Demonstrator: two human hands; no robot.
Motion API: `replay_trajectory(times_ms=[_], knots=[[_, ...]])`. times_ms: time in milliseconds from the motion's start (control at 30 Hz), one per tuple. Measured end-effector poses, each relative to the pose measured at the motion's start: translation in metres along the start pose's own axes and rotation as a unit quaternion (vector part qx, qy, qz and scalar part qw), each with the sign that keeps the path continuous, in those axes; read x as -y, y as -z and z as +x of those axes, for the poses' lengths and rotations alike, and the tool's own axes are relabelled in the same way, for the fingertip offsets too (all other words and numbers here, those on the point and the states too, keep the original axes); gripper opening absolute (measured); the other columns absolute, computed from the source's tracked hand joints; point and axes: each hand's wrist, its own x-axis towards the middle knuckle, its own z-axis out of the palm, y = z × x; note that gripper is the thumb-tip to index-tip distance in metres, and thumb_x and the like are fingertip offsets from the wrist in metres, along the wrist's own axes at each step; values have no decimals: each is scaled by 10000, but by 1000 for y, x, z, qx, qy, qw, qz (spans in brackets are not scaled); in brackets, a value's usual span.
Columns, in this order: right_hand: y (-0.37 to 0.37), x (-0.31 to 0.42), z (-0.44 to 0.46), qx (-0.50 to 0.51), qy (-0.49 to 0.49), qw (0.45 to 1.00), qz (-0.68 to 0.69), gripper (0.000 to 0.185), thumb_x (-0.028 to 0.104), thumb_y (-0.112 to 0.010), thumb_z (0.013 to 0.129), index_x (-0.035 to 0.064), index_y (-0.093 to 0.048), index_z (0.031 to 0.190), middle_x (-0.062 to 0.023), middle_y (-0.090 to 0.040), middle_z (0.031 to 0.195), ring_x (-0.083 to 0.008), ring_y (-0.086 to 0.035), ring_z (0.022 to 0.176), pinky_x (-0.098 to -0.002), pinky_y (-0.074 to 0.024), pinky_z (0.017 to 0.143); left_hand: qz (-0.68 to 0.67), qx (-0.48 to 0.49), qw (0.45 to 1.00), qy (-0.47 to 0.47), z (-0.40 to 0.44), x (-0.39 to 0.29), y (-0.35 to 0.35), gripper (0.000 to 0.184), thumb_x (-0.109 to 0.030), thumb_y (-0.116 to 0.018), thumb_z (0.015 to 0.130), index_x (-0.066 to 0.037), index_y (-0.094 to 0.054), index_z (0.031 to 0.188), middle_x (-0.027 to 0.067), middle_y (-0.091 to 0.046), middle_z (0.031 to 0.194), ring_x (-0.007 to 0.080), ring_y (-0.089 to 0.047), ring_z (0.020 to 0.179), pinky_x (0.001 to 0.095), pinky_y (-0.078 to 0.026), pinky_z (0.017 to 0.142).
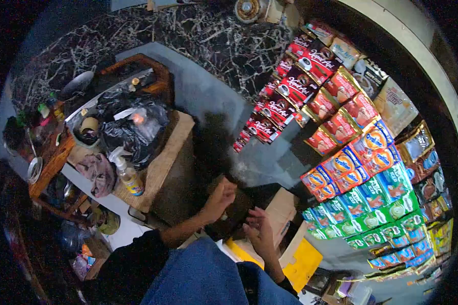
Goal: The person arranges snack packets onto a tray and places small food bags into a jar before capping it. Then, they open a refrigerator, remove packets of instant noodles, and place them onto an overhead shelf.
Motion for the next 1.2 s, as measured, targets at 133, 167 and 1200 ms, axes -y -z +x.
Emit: replay_trajectory(times_ms=[133,167,1200], knots=[[-27,-61,3,43,17,998,-35,496,27,-559,781,40,-302,1205,-128,-475,1120,-179,-516,922,-288,-442,780,-1,-3,999,33,-48,13,20,249,-79,-455,857,-38,-392,1094,65,-462,1077,141,-434,1037,290,-338,907],[-41,-68,5,54,6,998,-33,475,32,-554,787,38,-314,1196,-127,-484,1112,-177,-520,916,-283,-442,777,-7,-9,999,48,-61,10,26,244,-89,-448,865,-35,-393,1097,68,-459,1093,141,-429,1053,287,-333,913],[-527,113,-28,207,174,963,-19,381,88,-590,730,33,-454,1082,-154,-481,1073,-276,-481,973,-343,-402,812,7,-368,930,-4,-334,-123,439,199,-39,-467,805,-60,-460,1003,56,-443,1081,136,-412,980,258,-351,815]])
